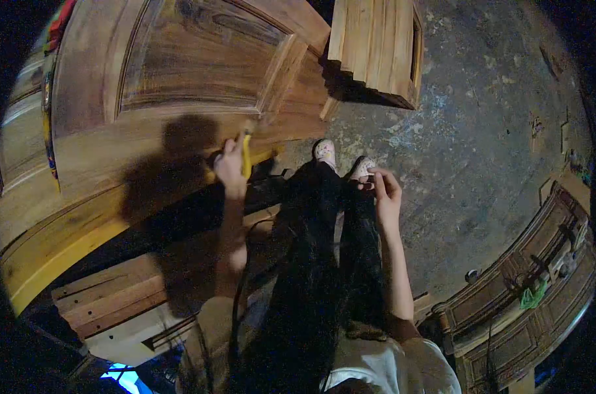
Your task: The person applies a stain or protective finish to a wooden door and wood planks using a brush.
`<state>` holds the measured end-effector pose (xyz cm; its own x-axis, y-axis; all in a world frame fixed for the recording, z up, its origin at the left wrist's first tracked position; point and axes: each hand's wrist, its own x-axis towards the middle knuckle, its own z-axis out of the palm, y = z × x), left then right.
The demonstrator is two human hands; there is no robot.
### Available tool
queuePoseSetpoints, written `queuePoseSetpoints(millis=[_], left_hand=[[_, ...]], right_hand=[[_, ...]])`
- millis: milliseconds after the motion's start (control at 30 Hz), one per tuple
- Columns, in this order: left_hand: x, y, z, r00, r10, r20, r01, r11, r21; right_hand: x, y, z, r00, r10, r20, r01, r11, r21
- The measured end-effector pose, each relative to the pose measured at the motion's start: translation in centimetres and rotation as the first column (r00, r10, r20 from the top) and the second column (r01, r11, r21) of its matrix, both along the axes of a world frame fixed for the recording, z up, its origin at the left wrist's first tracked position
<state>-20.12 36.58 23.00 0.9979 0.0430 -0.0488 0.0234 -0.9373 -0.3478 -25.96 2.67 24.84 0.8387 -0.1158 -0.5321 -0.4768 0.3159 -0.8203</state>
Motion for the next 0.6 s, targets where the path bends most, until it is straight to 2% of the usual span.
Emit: queuePoseSetpoints(millis=[33,67,100,133,167,200,233,267,300,333,367,400,433,500,600], left_hand=[[-0.1,2.0,-0.1,0.960,0.257,-0.110,-0.276,0.805,-0.526],[0.5,2.7,1.5,0.838,0.496,-0.228,-0.421,0.321,-0.849],[-0.5,3.6,4.1,0.916,0.297,0.271,-0.084,0.801,-0.593],[-0.5,3.4,5.5,0.893,0.082,0.442,0.090,0.931,-0.354],[-0.6,3.3,6.7,0.804,-0.139,0.578,0.200,0.979,-0.044],[-0.3,3.0,6.3,0.900,-0.008,0.435,0.035,0.998,-0.053],[-0.1,2.5,5.4,0.948,0.138,0.286,-0.133,0.990,-0.037],[0.1,2.0,4.4,0.946,0.293,0.136,-0.296,0.955,0.002],[0.3,1.5,3.4,0.896,0.445,-0.007,-0.444,0.894,0.060],[0.4,1.1,2.5,0.799,0.586,-0.136,-0.571,0.810,0.131],[-0.4,0.9,0.4,0.934,0.354,-0.045,-0.349,0.933,0.086],[-1.1,0.8,-1.1,0.994,0.097,0.058,-0.101,0.992,0.073],[-0.8,0.7,0.1,0.991,0.107,0.084,-0.113,0.991,0.068],[-0.5,0.8,3.0,0.991,-0.017,0.130,0.035,0.991,-0.133],[0.3,2.7,9.6,0.961,0.042,0.275,-0.019,0.996,-0.088]], right_hand=[[0.3,-0.1,0.4,1.000,0.006,-0.022,-0.006,1.000,-0.009],[0.6,0.0,0.7,0.999,0.014,-0.042,-0.014,1.000,-0.014],[0.7,-0.2,0.5,0.999,0.016,-0.041,-0.016,1.000,-0.010],[0.7,-0.6,0.1,1.000,-0.002,-0.013,0.003,1.000,0.018],[0.7,-0.8,-0.1,1.000,-0.021,0.013,0.020,0.999,0.046],[0.8,-0.9,0.0,1.000,-0.018,0.018,0.017,0.999,0.048],[0.9,-0.9,0.3,1.000,-0.020,-0.015,0.020,1.000,-0.003],[1.1,-0.9,0.8,0.999,-0.021,-0.044,0.018,0.998,-0.053],[1.3,-0.6,1.6,0.999,0.011,-0.035,-0.011,1.000,-0.014],[1.1,-0.3,1.2,0.996,0.088,-0.017,-0.089,0.993,-0.079],[1.0,0.1,1.1,0.988,0.155,-0.007,-0.155,0.984,-0.086],[1.1,0.3,1.4,0.975,0.222,0.003,-0.220,0.971,-0.095],[1.6,0.3,2.2,0.972,0.232,0.028,-0.228,0.968,-0.103],[2.8,0.5,3.8,0.957,0.284,0.068,-0.274,0.953,-0.127],[5.2,0.6,7.6,0.960,0.268,0.086,-0.259,0.960,-0.104]])
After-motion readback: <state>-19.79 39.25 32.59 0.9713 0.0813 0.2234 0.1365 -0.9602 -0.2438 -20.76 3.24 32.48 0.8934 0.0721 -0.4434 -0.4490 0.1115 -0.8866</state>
